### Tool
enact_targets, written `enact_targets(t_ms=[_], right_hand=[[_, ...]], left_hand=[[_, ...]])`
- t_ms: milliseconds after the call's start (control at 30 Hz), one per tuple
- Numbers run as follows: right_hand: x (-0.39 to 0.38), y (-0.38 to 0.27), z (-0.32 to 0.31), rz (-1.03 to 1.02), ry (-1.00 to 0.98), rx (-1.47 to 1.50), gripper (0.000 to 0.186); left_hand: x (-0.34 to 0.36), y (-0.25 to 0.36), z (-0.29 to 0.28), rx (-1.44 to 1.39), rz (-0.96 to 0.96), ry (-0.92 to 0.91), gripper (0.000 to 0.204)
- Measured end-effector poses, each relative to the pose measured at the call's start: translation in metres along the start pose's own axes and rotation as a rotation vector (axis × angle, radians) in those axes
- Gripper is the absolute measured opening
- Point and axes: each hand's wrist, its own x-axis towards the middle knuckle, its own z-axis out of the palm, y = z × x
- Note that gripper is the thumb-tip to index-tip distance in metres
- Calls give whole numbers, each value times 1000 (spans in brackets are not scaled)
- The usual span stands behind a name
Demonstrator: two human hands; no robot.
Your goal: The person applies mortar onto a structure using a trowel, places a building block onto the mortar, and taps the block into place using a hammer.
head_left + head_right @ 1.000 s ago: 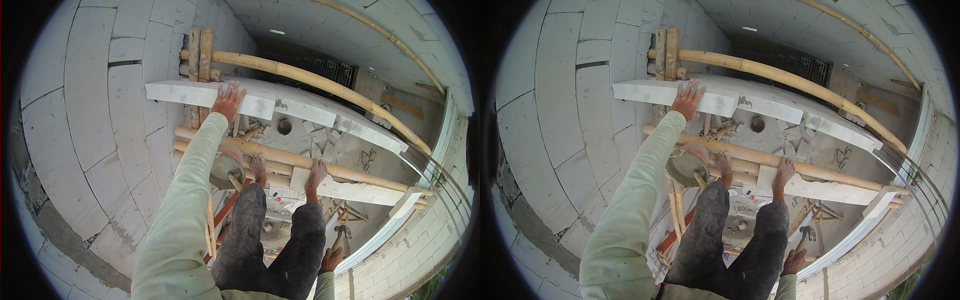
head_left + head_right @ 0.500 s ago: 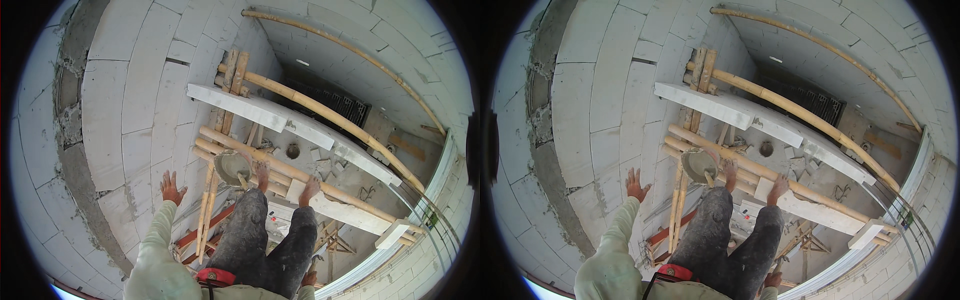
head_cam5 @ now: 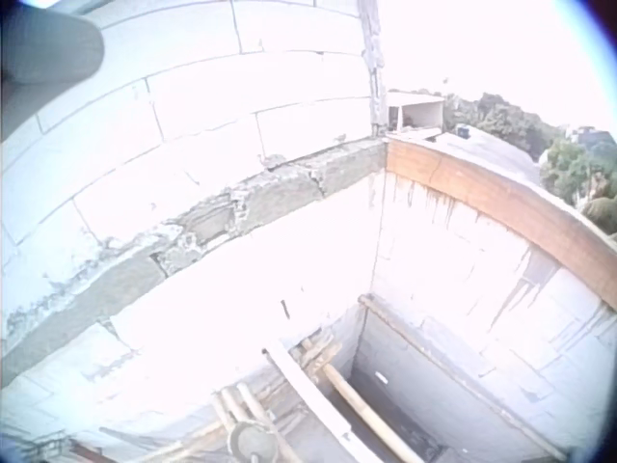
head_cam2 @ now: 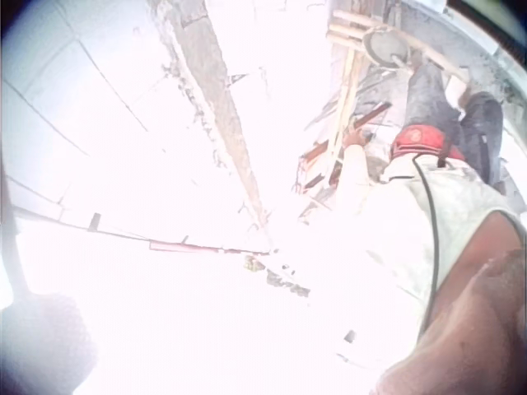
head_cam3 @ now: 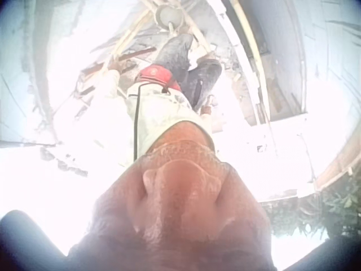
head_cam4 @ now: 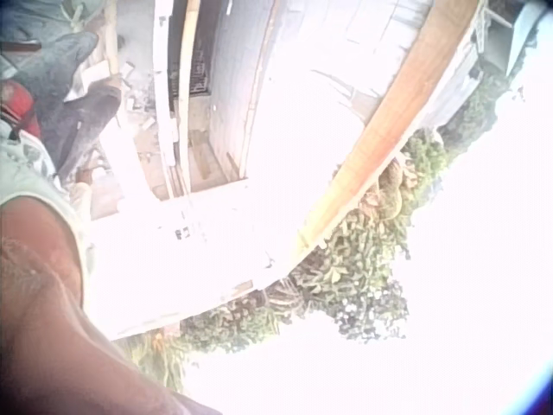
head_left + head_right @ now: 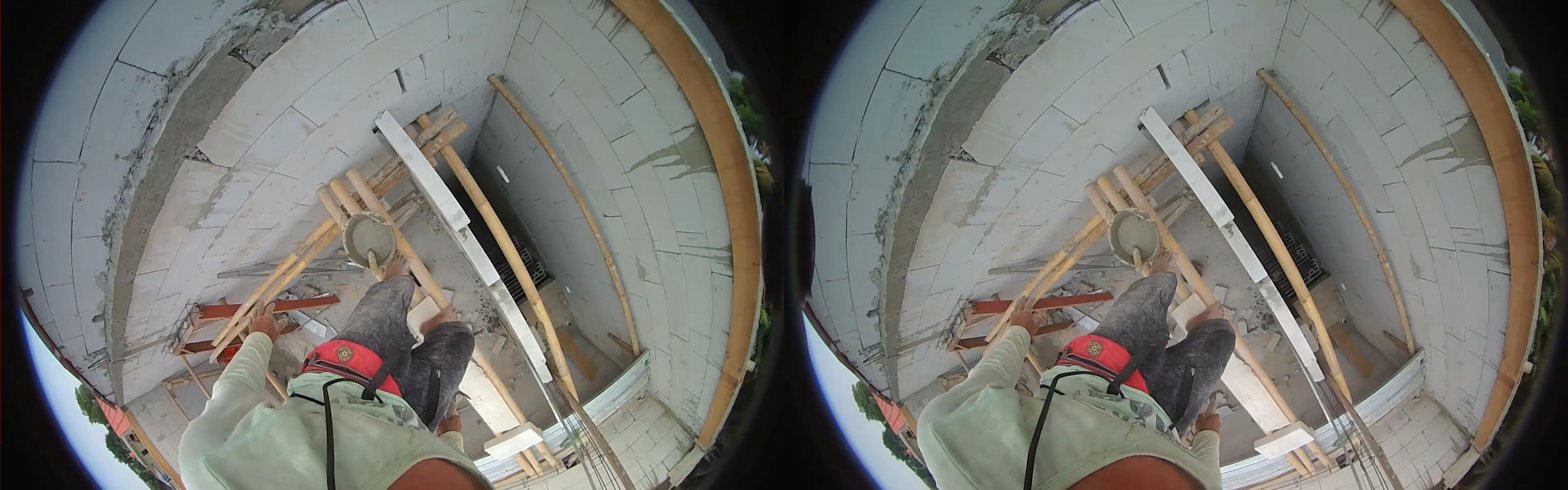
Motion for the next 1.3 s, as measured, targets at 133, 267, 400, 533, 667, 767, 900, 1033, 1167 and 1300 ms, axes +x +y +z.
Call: enact_targets(t_ms=[133, 267, 400, 533, 667, 767, 900, 1033, 1167, 1300], right_hand=[[-2, 11, -64, -150, 86, -119, 48], [-17, -16, -141, -272, 90, -46, 45], [-12, -26, -177, -313, 143, -134, 45], [-14, -40, -205, -351, 177, -212, 46], [-17, -45, -226, -381, 194, -275, 46], [-19, -44, -236, -386, 204, -307, 46], [-19, -43, -242, -394, 222, -336, 46], [-25, -53, -245, -404, 235, -351, 46], [-27, -51, -261, -381, 251, -365, 47], [-38, -56, -253, -378, 242, -363, 47]], left_hand=[[-27, -15, 50, -232, -62, 31, 69], [-36, -13, 88, -351, -93, 14, 71], [-46, 13, 83, -485, -120, -19, 70], [-19, 21, 117, -640, -97, 42, 67], [-21, 37, 100, -738, -130, 71, 67], [-12, 40, 107, -748, -144, 70, 71], [-13, 45, 120, -829, -170, 57, 70], [-15, 49, 150, -867, -186, 20, 68], [-10, 54, 169, -906, -170, -27, 67], [-5, 64, 173, -853, -166, 103, 58]])
